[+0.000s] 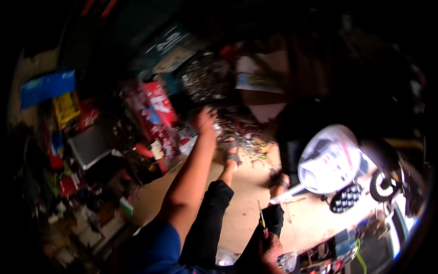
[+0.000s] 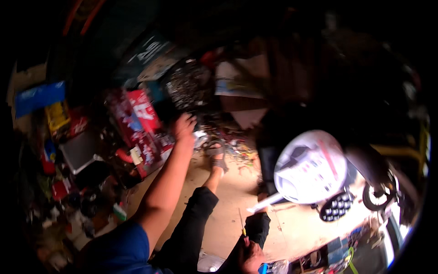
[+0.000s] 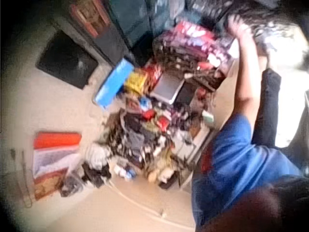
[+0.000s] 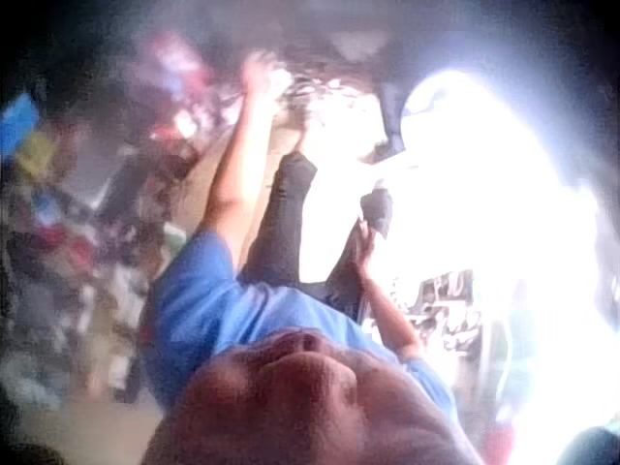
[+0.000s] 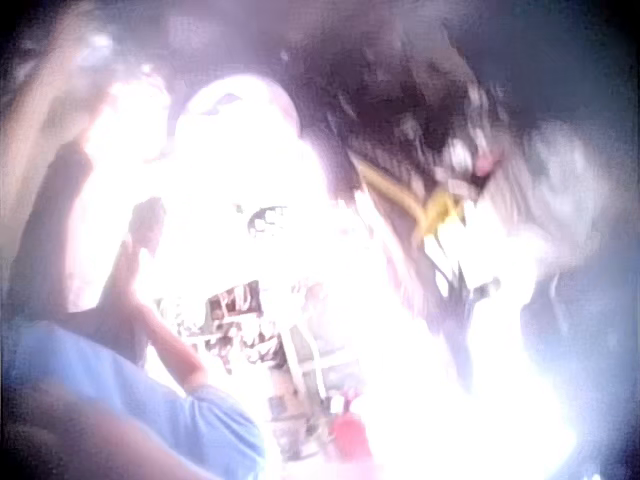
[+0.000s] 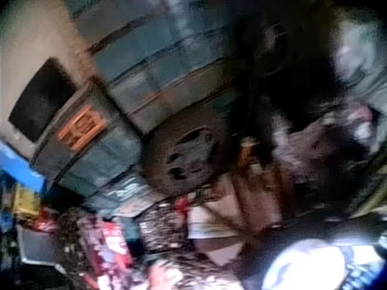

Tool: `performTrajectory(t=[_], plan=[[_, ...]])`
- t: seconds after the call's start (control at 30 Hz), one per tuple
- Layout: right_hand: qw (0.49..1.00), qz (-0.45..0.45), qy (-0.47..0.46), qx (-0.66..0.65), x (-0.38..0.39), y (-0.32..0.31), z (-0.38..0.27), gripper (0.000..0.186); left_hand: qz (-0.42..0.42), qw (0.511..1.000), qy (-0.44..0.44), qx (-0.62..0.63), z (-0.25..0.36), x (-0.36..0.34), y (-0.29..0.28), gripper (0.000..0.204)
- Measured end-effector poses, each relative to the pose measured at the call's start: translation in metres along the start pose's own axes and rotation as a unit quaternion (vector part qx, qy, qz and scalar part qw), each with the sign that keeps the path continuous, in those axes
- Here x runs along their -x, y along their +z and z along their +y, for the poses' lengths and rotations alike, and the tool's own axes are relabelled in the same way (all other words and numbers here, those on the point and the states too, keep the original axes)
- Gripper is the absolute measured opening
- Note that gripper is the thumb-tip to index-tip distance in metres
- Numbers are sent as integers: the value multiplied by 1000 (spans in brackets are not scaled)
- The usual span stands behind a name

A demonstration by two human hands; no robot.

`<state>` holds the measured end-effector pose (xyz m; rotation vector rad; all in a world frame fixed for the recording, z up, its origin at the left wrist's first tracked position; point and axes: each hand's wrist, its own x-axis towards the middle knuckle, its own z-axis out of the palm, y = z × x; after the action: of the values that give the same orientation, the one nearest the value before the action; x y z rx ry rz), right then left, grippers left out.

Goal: The person repairs a motorcycle by connecting electrical wires, using a screwdriver to tighten screws on the front panel, and handling various small metal parts.

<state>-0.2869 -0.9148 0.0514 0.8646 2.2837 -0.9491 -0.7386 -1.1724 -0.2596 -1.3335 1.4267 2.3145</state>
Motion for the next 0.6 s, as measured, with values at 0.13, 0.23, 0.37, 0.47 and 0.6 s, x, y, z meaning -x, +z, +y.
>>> performTrajectory(t=[0.13,0.23,0.37,0.47,0.6], plan=[[998,34,-34,-47,5,-28,10,15,-56,997,-5,-46,9,134,-40,19],[997,-5,-51,-56,21,-59,17,16,-65,995,-26,-64,49,235,-60,20],[991,-28,-83,-98,61,-65,55,34,-61,995,-35,-70,113,380,-88,26],[984,-36,-70,-160,95,-114,30,39,-134,983,-67,-104,155,468,-71,24],[956,81,-126,-253,154,-231,-30,43,-259,956,-66,-119,176,561,-19,27]])
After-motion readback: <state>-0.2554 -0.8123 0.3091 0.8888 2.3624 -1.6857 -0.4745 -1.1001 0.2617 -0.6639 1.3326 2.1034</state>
